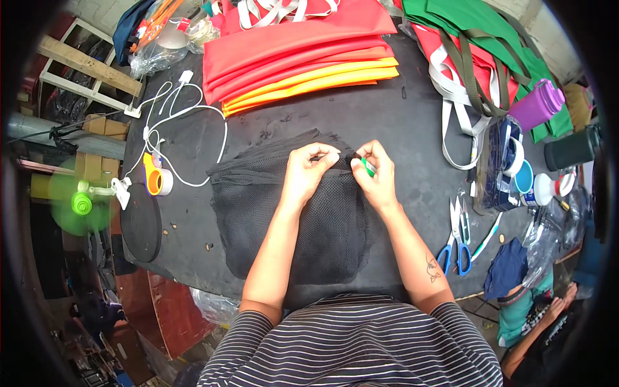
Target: Sealing the edges of black mesh fabric pieces using a lighter.
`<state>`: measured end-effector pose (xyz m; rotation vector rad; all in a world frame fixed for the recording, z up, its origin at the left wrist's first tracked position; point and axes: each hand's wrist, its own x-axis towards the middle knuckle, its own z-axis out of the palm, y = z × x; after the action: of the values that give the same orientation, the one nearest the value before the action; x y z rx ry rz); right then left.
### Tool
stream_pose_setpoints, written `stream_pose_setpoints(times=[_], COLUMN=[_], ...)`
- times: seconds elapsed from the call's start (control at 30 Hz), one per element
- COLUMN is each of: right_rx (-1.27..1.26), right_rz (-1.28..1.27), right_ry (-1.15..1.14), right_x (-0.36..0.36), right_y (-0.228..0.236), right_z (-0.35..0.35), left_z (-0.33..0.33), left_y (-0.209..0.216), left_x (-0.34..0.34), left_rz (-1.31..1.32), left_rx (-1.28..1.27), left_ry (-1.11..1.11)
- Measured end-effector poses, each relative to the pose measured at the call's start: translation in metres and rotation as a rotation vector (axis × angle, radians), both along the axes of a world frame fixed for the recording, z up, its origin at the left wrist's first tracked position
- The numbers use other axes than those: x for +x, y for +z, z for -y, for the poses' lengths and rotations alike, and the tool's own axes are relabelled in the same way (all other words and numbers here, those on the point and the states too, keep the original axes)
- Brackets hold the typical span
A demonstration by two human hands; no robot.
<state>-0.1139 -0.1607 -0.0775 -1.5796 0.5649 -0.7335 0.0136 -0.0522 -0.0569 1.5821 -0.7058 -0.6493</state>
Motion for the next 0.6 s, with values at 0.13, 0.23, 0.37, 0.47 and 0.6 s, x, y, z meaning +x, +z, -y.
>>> stream_pose_setpoints(times=[0.13, 0.23, 0.37, 0.47, 0.6], right_rx=[-0.044, -0.091, -0.07, -0.068, -0.04], right_rz=[-0.03, -0.07, -0.083, -0.099, -0.071], right_ry=[0.005, 0.0, 0.007, 0.001, -0.013], right_x=[0.0018, 0.0026, 0.0027, 0.0024, 0.004], right_y=[0.0029, 0.0002, 0.0037, 0.0006, 0.004], right_z=[-0.0026, -0.0027, -0.0059, -0.0062, -0.0084], left_z=[-0.0003, -0.0004, -0.0039, -0.004, -0.0033], left_y=[-0.0004, 0.0061, 0.0025, -0.0003, 0.0012], left_x=[0.0006, -0.0006, 0.0019, 0.0028, -0.0003], left_rz=[-0.085, -0.147, -0.166, -0.151, -0.178], left_rx=[-0.043, -0.029, 0.009, 0.031, -0.055], left_ry=[-0.013, -0.023, -0.011, -0.012, -0.018])
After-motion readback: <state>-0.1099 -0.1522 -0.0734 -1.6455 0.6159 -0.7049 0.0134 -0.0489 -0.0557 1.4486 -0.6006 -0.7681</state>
